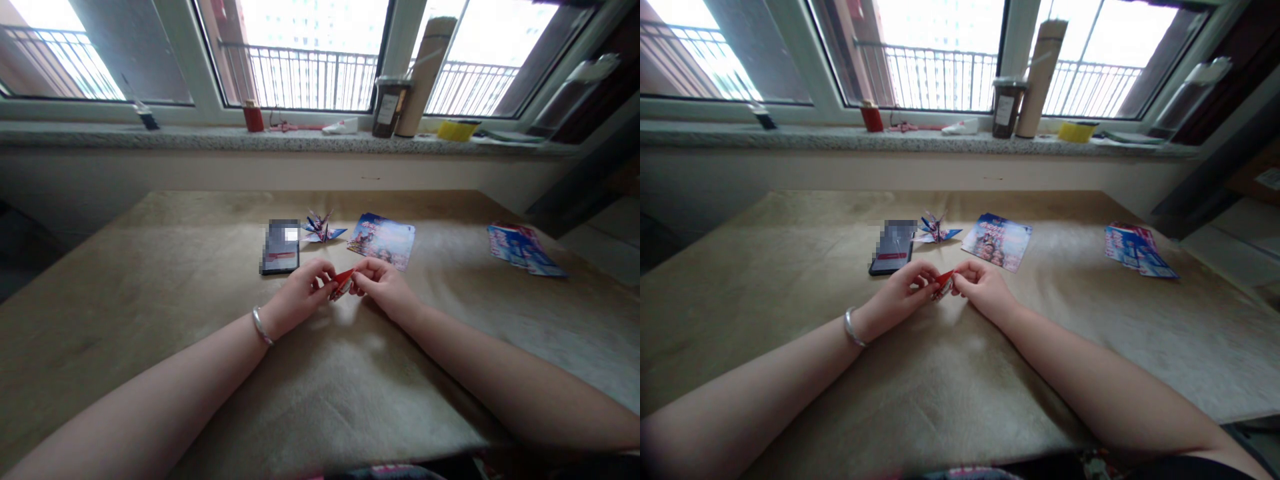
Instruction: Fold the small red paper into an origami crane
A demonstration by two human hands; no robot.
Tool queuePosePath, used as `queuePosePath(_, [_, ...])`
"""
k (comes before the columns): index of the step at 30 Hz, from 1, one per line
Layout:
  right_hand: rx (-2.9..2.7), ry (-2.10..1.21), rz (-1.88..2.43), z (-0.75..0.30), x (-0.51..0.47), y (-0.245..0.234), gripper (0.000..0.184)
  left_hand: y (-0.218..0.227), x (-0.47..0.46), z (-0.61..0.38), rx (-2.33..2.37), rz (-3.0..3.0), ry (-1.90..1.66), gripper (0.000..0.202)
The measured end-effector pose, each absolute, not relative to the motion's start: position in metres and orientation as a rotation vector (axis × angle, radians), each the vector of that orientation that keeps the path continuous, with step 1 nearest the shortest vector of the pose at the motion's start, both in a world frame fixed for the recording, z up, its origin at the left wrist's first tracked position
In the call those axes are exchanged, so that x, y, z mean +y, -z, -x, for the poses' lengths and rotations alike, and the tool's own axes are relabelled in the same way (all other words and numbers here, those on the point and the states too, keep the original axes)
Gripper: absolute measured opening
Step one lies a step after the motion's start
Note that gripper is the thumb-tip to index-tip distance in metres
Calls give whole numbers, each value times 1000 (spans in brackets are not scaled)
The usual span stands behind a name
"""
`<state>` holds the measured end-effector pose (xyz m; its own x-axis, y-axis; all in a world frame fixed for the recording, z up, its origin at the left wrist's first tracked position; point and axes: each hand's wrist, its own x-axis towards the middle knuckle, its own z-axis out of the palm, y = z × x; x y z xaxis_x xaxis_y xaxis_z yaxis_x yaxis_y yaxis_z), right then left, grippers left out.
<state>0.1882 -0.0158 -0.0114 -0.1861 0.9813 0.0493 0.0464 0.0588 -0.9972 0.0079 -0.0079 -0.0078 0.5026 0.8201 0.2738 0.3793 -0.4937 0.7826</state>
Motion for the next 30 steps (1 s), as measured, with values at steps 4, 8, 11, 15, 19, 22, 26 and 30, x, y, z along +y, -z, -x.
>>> queuePosePath(4, [-1364, -1257, 1160, -186, -17, 13, 22, 5, -8, -7, 979, -2239, -873, 12])
queuePosePath(8, [-1347, -1249, 1158, -185, -17, 16, 20, 2, -10, -7, 1001, -2324, -881, 16])
queuePosePath(11, [-1344, -1210, 1148, -186, -17, 15, 20, 1, -12, -8, 992, -2305, -873, 18])
queuePosePath(15, [-1361, -1150, 1135, -186, -16, 14, 21, 2, -12, -8, 1025, -2194, -870, 24])
queuePosePath(19, [-1401, -1119, 1162, -187, -14, 16, 21, 5, -10, -8, 1043, -2112, -849, 31])
queuePosePath(22, [-1432, -1114, 1206, -188, -14, 19, 22, 5, -10, -8, 1016, -2065, -831, 36])
queuePosePath(26, [-1454, -1095, 1224, -189, -13, 20, 23, 4, -10, -9, 1009, -2012, -818, 34])
queuePosePath(30, [-1430, -1118, 1250, -188, -14, 18, 22, 3, -10, -9, 1019, -2009, -842, 31])
